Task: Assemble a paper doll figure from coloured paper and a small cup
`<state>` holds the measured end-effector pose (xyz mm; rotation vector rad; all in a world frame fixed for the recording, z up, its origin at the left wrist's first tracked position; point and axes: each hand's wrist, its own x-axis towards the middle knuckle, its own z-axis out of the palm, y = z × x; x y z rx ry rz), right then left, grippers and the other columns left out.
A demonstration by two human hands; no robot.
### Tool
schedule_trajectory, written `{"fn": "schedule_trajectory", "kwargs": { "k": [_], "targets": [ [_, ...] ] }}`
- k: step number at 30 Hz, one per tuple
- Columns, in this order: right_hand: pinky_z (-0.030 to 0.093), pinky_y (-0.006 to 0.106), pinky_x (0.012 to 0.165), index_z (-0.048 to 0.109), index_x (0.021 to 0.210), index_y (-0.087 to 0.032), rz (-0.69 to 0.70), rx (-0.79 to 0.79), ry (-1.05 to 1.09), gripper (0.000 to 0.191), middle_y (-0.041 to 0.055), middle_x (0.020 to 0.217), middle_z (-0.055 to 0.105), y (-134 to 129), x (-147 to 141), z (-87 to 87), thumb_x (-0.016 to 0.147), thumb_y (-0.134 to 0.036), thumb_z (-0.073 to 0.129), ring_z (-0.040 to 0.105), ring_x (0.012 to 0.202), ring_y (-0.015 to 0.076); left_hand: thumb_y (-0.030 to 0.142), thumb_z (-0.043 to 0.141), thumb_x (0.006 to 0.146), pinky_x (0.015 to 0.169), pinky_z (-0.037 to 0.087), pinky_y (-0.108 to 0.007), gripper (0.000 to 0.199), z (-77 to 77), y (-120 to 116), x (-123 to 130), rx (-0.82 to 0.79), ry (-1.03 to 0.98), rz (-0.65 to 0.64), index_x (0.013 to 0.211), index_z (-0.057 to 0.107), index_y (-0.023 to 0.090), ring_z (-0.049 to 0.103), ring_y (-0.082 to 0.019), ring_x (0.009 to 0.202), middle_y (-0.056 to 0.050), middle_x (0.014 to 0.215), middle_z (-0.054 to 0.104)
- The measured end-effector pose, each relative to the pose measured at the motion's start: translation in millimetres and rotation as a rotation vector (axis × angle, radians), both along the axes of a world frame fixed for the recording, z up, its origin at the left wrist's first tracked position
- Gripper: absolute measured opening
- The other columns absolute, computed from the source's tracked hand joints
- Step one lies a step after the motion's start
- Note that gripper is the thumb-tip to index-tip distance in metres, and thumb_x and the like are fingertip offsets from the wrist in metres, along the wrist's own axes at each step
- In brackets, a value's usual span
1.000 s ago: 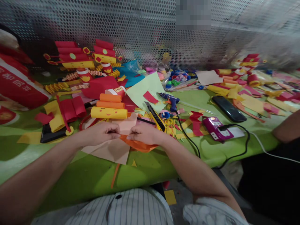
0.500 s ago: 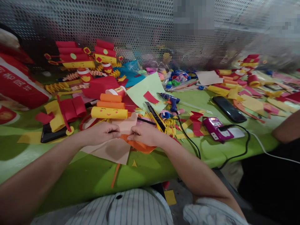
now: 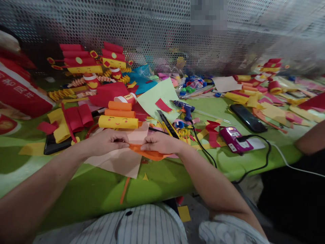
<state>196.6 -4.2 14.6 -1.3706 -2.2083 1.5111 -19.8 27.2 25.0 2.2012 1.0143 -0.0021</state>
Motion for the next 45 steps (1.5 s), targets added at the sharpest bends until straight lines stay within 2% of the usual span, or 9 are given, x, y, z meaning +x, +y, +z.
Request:
{"fn": "schedule_trajectory", "kwargs": {
  "k": [8,13,15,21,24,28,33,40,45],
  "targets": [
    [0.027,0.021,0.053,0.055,0.064,-0.015,0.064,0.244,-0.172,0.026,-0.0039,0.055,0.043,-1,-5,-3.8,0.08,-0.035,0.049,0.039,0.054,0.008,0.037,0.044,0.08,0.055,0.03,-0.024,0.025,-4.5,-5,2,0.099,0.122,-0.07,0.079,0.061,0.019,0.05,-0.014,0.064,-0.002,0.072,0.061],
    [0.026,0.022,0.05,0.056,0.061,-0.014,0.039,0.208,-0.131,0.028,-0.0039,0.053,0.042,-4,-8,-4.9,0.077,-0.038,0.053,0.038,0.051,0.0077,0.036,0.041,0.082,0.052,0.027,-0.025,0.028,-3.5,-10,6,0.101,0.173,-0.093,0.071,0.059,0.018,0.046,-0.014,0.058,-0.001,0.063,0.056],
    [0.031,0.021,0.05,0.06,0.066,-0.014,-0.08,0.147,0.059,0.029,-0.0028,0.055,0.047,-2,-4,-5.4,0.077,-0.04,0.053,0.041,0.052,0.0079,0.035,0.041,0.082,0.053,0.028,-0.025,0.027,-2.4,-10,7,0.051,0.088,-0.04,0.068,0.056,0.017,0.046,-0.013,0.059,-0.001,0.064,0.055],
    [0.038,0.022,0.04,0.065,0.08,-0.017,-0.695,-0.157,0.867,0.036,0.0006,0.056,0.059,15,9,-16.6,0.067,-0.05,0.059,0.05,0.045,0.0105,0.039,0.045,0.081,0.05,0.028,-0.021,0.027,-4.0,-13,12,-0.203,-0.353,0.264,0.068,0.052,0.017,0.038,-0.009,0.052,0.004,0.056,0.042],
    [0.046,0.024,0.044,0.066,0.083,-0.017,-0.587,-0.149,0.945,0.035,0.0014,0.057,0.064,14,3,-26.0,0.055,-0.035,0.075,0.056,0.047,0.0125,0.042,0.046,0.081,0.043,0.019,-0.02,0.028,-8.6,-17,16,-0.43,-0.553,0.347,0.068,0.049,0.017,0.023,-0.006,0.042,0.008,0.047,0.029],
    [0.049,0.023,0.049,0.068,0.083,-0.017,-0.411,-0.085,0.941,0.027,-0.0004,0.058,0.063,6,-12,-32.2,0.06,-0.029,0.075,0.056,0.049,0.01,0.039,0.052,0.079,0.04,0.014,-0.02,0.026,-13.0,-22,23,-0.602,-0.688,0.373,0.067,0.05,0.016,0.018,-0.004,0.038,0.009,0.043,0.026],
    [0.045,0.019,0.041,0.07,0.07,-0.019,-0.436,0.092,1.044,0.016,-0.0023,0.061,0.063,4,-19,-30.3,0.058,-0.027,0.077,0.052,0.044,0.0056,0.036,0.053,0.078,0.039,0.014,-0.019,0.023,-13.9,-25,28,-0.649,-0.701,0.365,0.067,0.054,0.015,0.019,-0.004,0.039,0.008,0.043,0.027],
    [0.047,0.017,0.04,0.071,0.066,-0.02,-0.503,0.146,1.051,0.011,-0.0013,0.056,0.066,6,-19,-30.9,0.062,-0.029,0.074,0.054,0.043,0.0064,0.017,0.045,0.074,0.04,0.017,-0.021,0.013,-9.3,-27,28,-0.662,-0.796,0.416,0.066,0.054,0.013,0.029,-0.005,0.043,0.003,0.05,0.044],
    [0.047,0.017,0.039,0.07,0.064,-0.02,-0.554,0.146,1.054,0.012,-0.0027,0.055,0.065,6,-18,-33.1,0.062,-0.031,0.074,0.051,0.039,0.0046,0.019,0.048,0.08,0.041,0.024,-0.018,0.012,-7.9,-24,22,-0.757,-0.76,0.253,0.075,0.057,0.013,0.034,-0.003,0.043,0.0,0.063,0.056]
  ]
}}
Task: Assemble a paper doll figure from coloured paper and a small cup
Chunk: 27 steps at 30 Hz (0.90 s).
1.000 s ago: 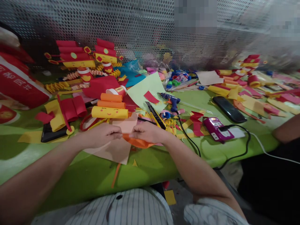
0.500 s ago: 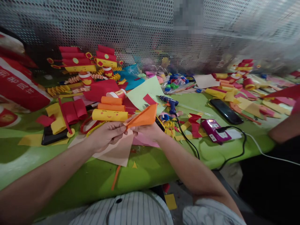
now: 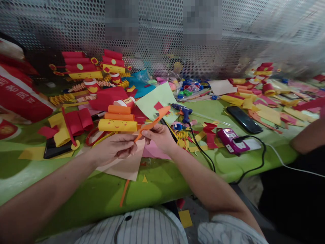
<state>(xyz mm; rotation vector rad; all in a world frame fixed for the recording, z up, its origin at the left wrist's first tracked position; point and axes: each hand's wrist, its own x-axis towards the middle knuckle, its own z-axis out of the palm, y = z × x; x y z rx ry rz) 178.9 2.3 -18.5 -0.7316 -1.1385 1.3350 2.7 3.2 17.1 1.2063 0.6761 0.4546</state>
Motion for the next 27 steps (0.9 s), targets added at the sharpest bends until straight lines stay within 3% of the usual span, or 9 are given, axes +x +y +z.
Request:
{"fn": "schedule_trajectory", "kwargs": {
  "k": [5,10,16,19,24,27],
  "targets": [
    [0.045,0.017,0.036,0.068,0.062,-0.019,0.033,-0.023,0.003,0.014,-0.0028,0.053,0.064,-3,-2,-0.6,0.063,-0.032,0.073,0.05,0.036,0.0046,0.027,0.053,0.082,0.043,0.034,-0.017,0.017,2.6,5,-7,0.033,0.069,-0.197,0.078,0.059,0.012,0.044,-0.003,0.043,0.001,0.063,0.057],
    [0.041,0.016,0.034,0.064,0.059,-0.017,0.034,-0.068,-0.028,0.019,-0.0039,0.049,0.061,-5,-2,-1.4,0.063,-0.033,0.073,0.049,0.035,0.0042,0.027,0.058,0.078,0.052,0.044,-0.019,0.014,4.2,4,-5,0.042,0.171,-0.181,0.075,0.056,0.014,0.055,-0.006,0.051,0.004,0.059,0.056],
    [0.039,0.016,0.034,0.061,0.058,-0.016,0.031,-0.081,-0.077,0.025,-0.005,0.044,0.055,-5,-4,-1.6,0.064,-0.037,0.072,0.047,0.033,0.0042,0.021,0.058,0.074,0.054,0.046,-0.023,0.009,5.4,2,0,0.108,0.378,-0.096,0.079,0.056,0.014,0.058,-0.01,0.053,0.003,0.06,0.06],
    [0.04,0.017,0.033,0.058,0.056,-0.016,0.014,-0.104,-0.079,0.029,-0.0057,0.043,0.054,-5,-6,-1.2,0.061,-0.04,0.074,0.046,0.032,0.0046,0.023,0.056,0.074,0.053,0.044,-0.024,0.011,6.7,1,3,0.279,0.55,-0.05,0.068,0.054,0.015,0.058,-0.011,0.053,0.002,0.057,0.059],
    [0.04,0.017,0.034,0.058,0.053,-0.015,-0.001,-0.135,-0.14,0.031,-0.0034,0.039,0.054,-4,-6,-0.8,0.062,-0.041,0.072,0.048,0.032,0.0059,0.023,0.056,0.072,0.051,0.03,-0.025,0.02,6.2,-3,8,0.749,0.838,0.122,0.054,0.048,0.018,0.05,-0.013,0.052,0.001,0.052,0.055],
    [0.042,0.017,0.035,0.058,0.054,-0.015,-0.001,-0.124,-0.132,0.031,-0.003,0.04,0.055,-4,-5,0.6,0.062,-0.042,0.072,0.049,0.033,0.0064,0.026,0.056,0.074,0.051,0.032,-0.024,0.021,5.9,-4,7,0.678,0.776,0.107,0.056,0.047,0.017,0.053,-0.013,0.052,0.002,0.053,0.054]
  ]
}}
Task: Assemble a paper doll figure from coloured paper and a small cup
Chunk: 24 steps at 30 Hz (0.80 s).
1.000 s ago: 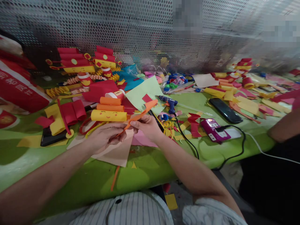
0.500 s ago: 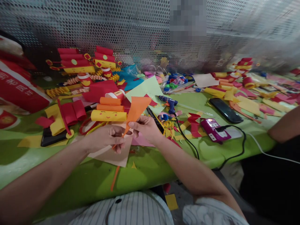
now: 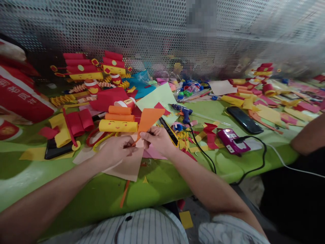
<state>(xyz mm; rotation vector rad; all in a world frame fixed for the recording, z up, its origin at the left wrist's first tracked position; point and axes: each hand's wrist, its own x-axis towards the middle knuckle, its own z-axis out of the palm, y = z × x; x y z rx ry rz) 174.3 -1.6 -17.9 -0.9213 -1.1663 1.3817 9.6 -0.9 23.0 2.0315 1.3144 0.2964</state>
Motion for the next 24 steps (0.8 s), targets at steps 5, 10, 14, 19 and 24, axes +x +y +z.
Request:
{"fn": "schedule_trajectory", "kwargs": {
  "k": [5,10,14,19,24],
  "targets": [
    [0.046,0.018,0.038,0.058,0.054,-0.015,0.04,0.02,0.048,0.031,-0.0031,0.043,0.056,0,4,2.6,0.063,-0.04,0.072,0.051,0.035,0.0066,0.033,0.043,0.084,0.057,0.045,-0.027,0.023,0.9,3,-9,-0.538,-0.405,-0.115,0.079,0.055,0.014,0.058,-0.011,0.054,-0.002,0.07,0.063],
    [0.046,0.019,0.039,0.058,0.055,-0.015,0.061,0.016,0.071,0.03,-0.0032,0.044,0.056,0,5,2.0,0.062,-0.04,0.073,0.051,0.036,0.0067,0.029,0.05,0.081,0.057,0.046,-0.025,0.02,0.9,8,-14,-0.634,-0.433,-0.175,0.071,0.056,0.012,0.058,-0.01,0.055,-0.001,0.064,0.061],
    [0.045,0.018,0.038,0.058,0.055,-0.015,0.049,0.007,0.076,0.029,-0.0035,0.045,0.056,-1,4,2.4,0.062,-0.038,0.074,0.051,0.036,0.0062,0.026,0.054,0.079,0.056,0.046,-0.023,0.018,1.3,8,-12,-0.547,-0.358,-0.168,0.067,0.056,0.013,0.056,-0.009,0.055,0.0,0.061,0.06],
    [0.042,0.017,0.036,0.056,0.053,-0.015,0.023,0.018,0.077,0.031,-0.0045,0.043,0.054,-2,2,3.7,0.061,-0.039,0.073,0.049,0.035,0.0054,0.027,0.055,0.075,0.054,0.043,-0.024,0.016,0.5,6,-9,-0.407,-0.219,-0.141,0.065,0.053,0.015,0.058,-0.012,0.054,0.0,0.059,0.061],
    [0.043,0.018,0.037,0.056,0.054,-0.016,0.0,0.02,0.046,0.03,-0.0042,0.042,0.055,-3,3,3.6,0.063,-0.039,0.072,0.049,0.034,0.0057,0.025,0.057,0.072,0.051,0.036,-0.022,0.018,2.5,5,-6,-0.262,-0.088,-0.118,0.059,0.048,0.017,0.055,-0.012,0.05,0.002,0.053,0.059]
  ]
}}
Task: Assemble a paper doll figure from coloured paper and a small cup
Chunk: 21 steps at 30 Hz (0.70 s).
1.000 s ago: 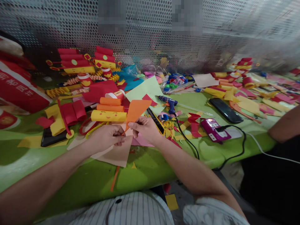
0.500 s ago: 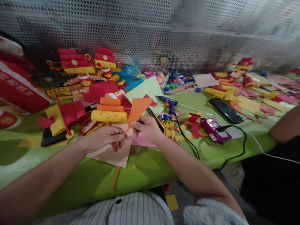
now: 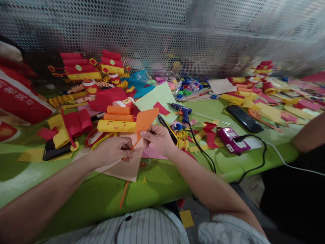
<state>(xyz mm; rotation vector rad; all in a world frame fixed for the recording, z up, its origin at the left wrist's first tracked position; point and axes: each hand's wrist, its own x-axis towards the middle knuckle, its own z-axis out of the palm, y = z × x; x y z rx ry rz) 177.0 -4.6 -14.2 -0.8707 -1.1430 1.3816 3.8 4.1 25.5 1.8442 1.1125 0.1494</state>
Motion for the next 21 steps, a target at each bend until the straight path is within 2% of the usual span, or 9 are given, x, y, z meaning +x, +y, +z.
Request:
{"fn": "schedule_trajectory", "kwargs": {
  "k": [5,8,11,14,16,18,21],
  "targets": [
    [0.043,0.019,0.037,0.057,0.057,-0.017,-0.077,0.022,0.005,0.027,-0.0045,0.043,0.056,2,3,-0.8,0.064,-0.039,0.071,0.049,0.035,0.0063,0.026,0.06,0.07,0.05,0.025,-0.023,0.029,-2.3,-5,4,0.301,0.113,0.058,0.051,0.039,0.018,0.041,-0.01,0.047,0.005,0.047,0.047],
    [0.043,0.018,0.037,0.056,0.057,-0.017,-0.112,0.035,0.023,0.027,-0.0043,0.043,0.056,3,5,-0.3,0.065,-0.038,0.071,0.048,0.034,0.0061,0.025,0.062,0.067,0.05,0.025,-0.024,0.029,-4.1,-7,5,0.346,0.125,0.084,0.051,0.039,0.018,0.039,-0.01,0.049,0.005,0.048,0.044],
    [0.044,0.019,0.037,0.057,0.059,-0.017,-0.119,0.052,0.024,0.027,-0.0037,0.043,0.057,4,7,1.6,0.064,-0.039,0.071,0.049,0.035,0.0068,0.031,0.061,0.07,0.051,0.031,-0.023,0.024,-4.2,-6,3,0.163,-0.006,0.054,0.056,0.046,0.017,0.045,-0.01,0.05,0.004,0.053,0.05],
    [0.045,0.02,0.036,0.057,0.06,-0.017,-0.125,0.075,0.022,0.029,-0.0035,0.044,0.057,4,7,3.4,0.064,-0.042,0.071,0.05,0.035,0.0074,0.042,0.05,0.079,0.055,0.042,-0.025,0.028,-3.5,-4,-4,-0.221,-0.219,-0.029,0.076,0.056,0.015,0.056,-0.01,0.054,-0.003,0.076,0.064],
    [0.045,0.02,0.037,0.057,0.06,-0.017,-0.119,0.081,0.03,0.029,-0.0036,0.044,0.056,3,7,3.9,0.064,-0.042,0.071,0.05,0.036,0.0074,0.043,0.047,0.082,0.057,0.045,-0.026,0.032,-2.8,-2,-7,-0.399,-0.297,-0.059,0.086,0.058,0.014,0.059,-0.011,0.055,-0.007,0.086,0.067],
    [0.046,0.02,0.037,0.057,0.06,-0.017,-0.108,0.079,0.04,0.028,-0.0038,0.045,0.056,3,6,3.7,0.064,-0.041,0.071,0.05,0.037,0.0073,0.04,0.049,0.082,0.056,0.045,-0.025,0.028,-2.0,0,-9,-0.458,-0.316,-0.064,0.083,0.059,0.014,0.059,-0.01,0.053,-0.006,0.079,0.067],
    [0.046,0.02,0.037,0.057,0.06,-0.017,-0.107,0.074,0.052,0.027,-0.0038,0.046,0.057,2,5,3.1,0.064,-0.04,0.072,0.05,0.036,0.007,0.035,0.053,0.08,0.055,0.045,-0.023,0.023,-0.6,1,-8,-0.439,-0.284,-0.057,0.072,0.058,0.014,0.059,-0.01,0.053,-0.002,0.068,0.065]
  ]
}}
